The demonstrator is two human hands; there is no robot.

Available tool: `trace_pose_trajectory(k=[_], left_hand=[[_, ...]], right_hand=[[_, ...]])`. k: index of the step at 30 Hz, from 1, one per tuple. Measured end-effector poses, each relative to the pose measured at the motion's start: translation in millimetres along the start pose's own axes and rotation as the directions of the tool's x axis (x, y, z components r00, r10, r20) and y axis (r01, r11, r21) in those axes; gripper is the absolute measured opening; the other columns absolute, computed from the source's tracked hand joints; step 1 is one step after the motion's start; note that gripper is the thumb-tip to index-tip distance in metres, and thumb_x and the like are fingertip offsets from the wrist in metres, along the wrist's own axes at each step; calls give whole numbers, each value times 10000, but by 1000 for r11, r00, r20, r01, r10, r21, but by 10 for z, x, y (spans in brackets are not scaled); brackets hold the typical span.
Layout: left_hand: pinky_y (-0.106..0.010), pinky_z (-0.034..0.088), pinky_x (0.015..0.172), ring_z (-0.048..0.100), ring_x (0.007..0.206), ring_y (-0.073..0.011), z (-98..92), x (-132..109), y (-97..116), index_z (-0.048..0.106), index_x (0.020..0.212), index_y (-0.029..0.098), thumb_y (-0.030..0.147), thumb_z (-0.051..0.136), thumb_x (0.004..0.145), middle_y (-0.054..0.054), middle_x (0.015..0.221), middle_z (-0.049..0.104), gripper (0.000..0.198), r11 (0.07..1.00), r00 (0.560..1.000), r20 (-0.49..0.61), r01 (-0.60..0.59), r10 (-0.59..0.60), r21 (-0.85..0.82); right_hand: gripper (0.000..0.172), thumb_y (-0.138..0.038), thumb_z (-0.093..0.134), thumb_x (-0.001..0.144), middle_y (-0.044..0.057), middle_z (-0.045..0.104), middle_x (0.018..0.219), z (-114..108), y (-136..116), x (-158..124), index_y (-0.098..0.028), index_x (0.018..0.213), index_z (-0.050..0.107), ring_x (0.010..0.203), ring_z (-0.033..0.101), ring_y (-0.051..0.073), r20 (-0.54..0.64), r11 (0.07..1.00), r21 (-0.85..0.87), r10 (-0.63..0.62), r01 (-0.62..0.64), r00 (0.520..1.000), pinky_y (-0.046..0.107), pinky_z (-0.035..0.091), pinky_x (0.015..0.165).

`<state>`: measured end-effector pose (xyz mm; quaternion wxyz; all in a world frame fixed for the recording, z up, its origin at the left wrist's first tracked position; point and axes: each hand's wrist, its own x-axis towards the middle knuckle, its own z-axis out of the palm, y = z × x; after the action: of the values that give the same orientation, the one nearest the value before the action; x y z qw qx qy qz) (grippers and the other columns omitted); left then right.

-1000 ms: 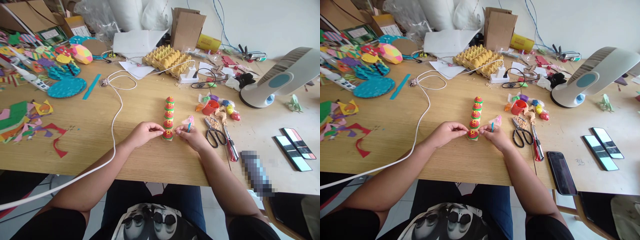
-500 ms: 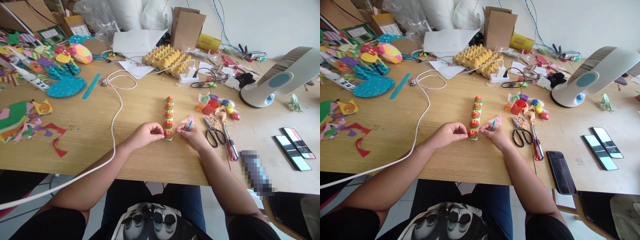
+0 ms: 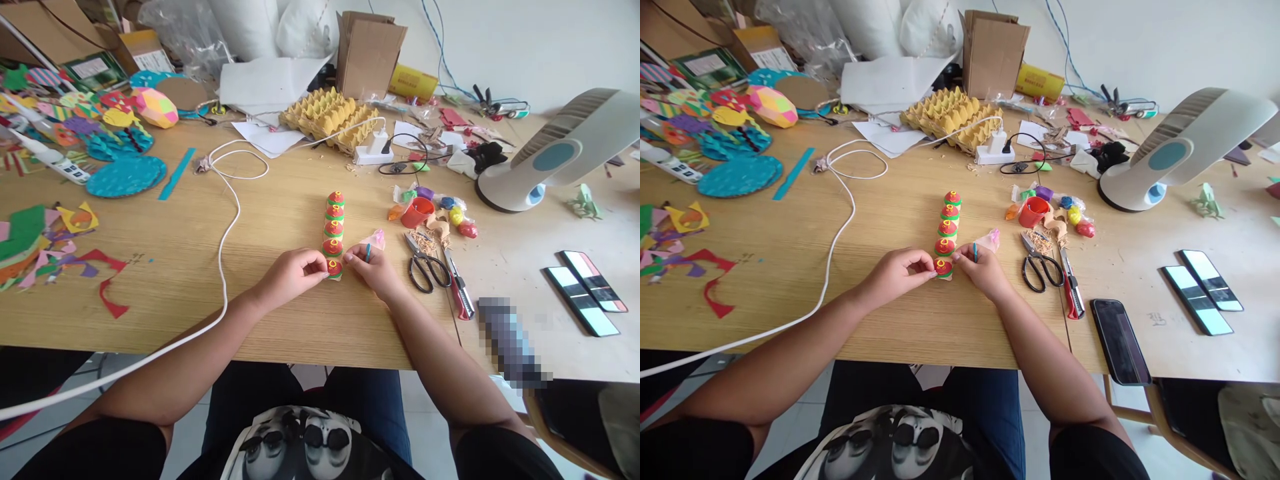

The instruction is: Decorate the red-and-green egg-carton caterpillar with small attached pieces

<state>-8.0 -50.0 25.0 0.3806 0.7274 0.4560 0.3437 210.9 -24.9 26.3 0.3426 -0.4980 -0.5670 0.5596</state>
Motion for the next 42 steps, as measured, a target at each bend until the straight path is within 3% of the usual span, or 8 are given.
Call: trace_pose_trajectory(k=[4, 10, 29, 35, 42], left_hand=[[-243, 498, 682, 618, 737, -140, 6, 3, 12, 656, 810, 193, 291, 669, 860, -20, 805, 680, 110, 1000, 1000, -4, -7, 7, 9], [-241, 490, 681, 613, 730, -135, 9, 11, 28, 662, 812, 193, 298, 676, 857, -15, 810, 683, 116, 1000, 1000, -9, 6, -6, 15], [-268, 508, 709, 606, 746, -147, 30, 11, -8, 650, 829, 201, 403, 723, 841, -21, 844, 683, 215, 998, 998, -16, 56, -56, -22], [-259, 510, 733, 625, 803, -149, -78, 38, -30, 638, 882, 195, 407, 731, 834, -17, 862, 669, 237, 979, 989, 78, 139, -129, -148], [-259, 485, 691, 587, 741, -133, -120, 87, -84, 597, 829, 188, 455, 757, 805, -3, 815, 636, 312, 964, 979, 56, 202, -195, -176]], right_hand=[[486, -655, 751, 747, -60, 399, 572, 31, 39, 14, -191, 844, 647, 525, 278, 90, -17, 1000, 13, -28, 28, 999, 269, 193, 503], [526, -682, 750, 727, -22, 508, 649, 51, 33, 14, -178, 829, 635, 589, 360, 102, -6, 997, 44, -57, 57, 998, 266, 252, 537], [522, -684, 735, 739, -40, 462, 622, 54, 17, 5, -180, 834, 642, 572, 325, 97, -7, 998, 17, -60, 60, 998, 272, 239, 535], [511, -678, 738, 742, -17, 504, 656, 41, 33, 12, -183, 831, 649, 609, 384, 117, -17, 997, 18, -74, 74, 997, 275, 275, 551], [518, -692, 719, 752, -8, 533, 668, 41, 20, 0, -184, 833, 656, 615, 378, 117, -36, 998, -2, -70, 70, 997, 270, 304, 563]])
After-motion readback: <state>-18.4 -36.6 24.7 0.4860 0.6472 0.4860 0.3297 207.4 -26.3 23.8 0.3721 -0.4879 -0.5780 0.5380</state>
